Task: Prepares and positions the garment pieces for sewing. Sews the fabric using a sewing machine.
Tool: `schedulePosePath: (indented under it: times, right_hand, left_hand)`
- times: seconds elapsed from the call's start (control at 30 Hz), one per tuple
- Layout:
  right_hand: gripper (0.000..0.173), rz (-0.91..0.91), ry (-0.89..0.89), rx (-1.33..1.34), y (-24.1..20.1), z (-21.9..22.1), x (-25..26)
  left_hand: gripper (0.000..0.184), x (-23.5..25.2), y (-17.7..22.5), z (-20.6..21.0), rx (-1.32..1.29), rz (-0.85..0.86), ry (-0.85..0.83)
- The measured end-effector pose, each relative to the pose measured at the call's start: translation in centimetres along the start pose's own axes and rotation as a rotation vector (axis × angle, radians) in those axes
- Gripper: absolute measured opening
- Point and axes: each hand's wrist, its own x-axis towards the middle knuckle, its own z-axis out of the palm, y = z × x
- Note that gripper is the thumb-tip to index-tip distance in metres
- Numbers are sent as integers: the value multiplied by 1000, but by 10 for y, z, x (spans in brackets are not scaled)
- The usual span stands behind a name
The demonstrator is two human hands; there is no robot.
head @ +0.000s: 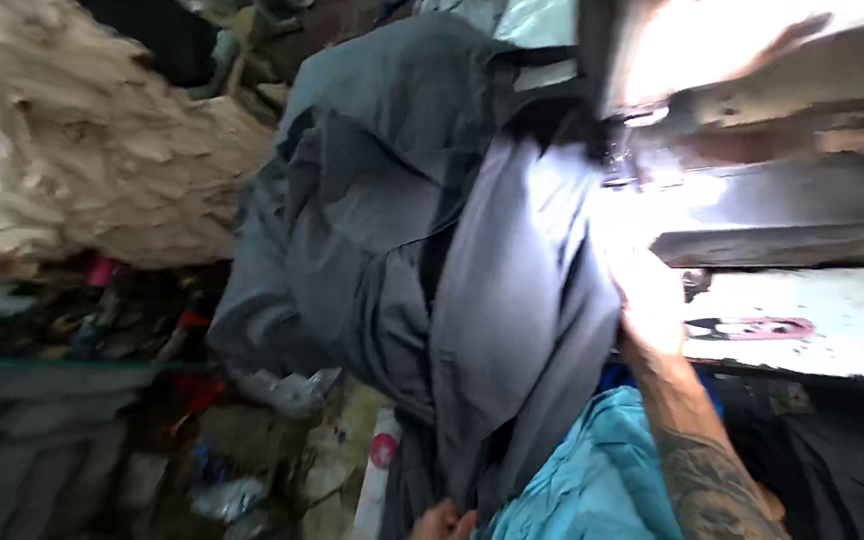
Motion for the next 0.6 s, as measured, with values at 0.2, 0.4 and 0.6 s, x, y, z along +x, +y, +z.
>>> schedulePosePath:
  times: [0.2, 0.4, 0.6]
  right_hand:
    - [19, -32, -8, 109, 1, 1, 4]
    - [14, -35, 22, 132, 4, 5, -1]
    - [19, 63, 15, 149, 6, 3, 4]
  left_hand:
    - [40, -12, 174, -110, 215, 782, 520]
    - [50, 2, 286, -136, 326, 913, 574]
    - [29, 62, 270, -136, 181, 952, 533]
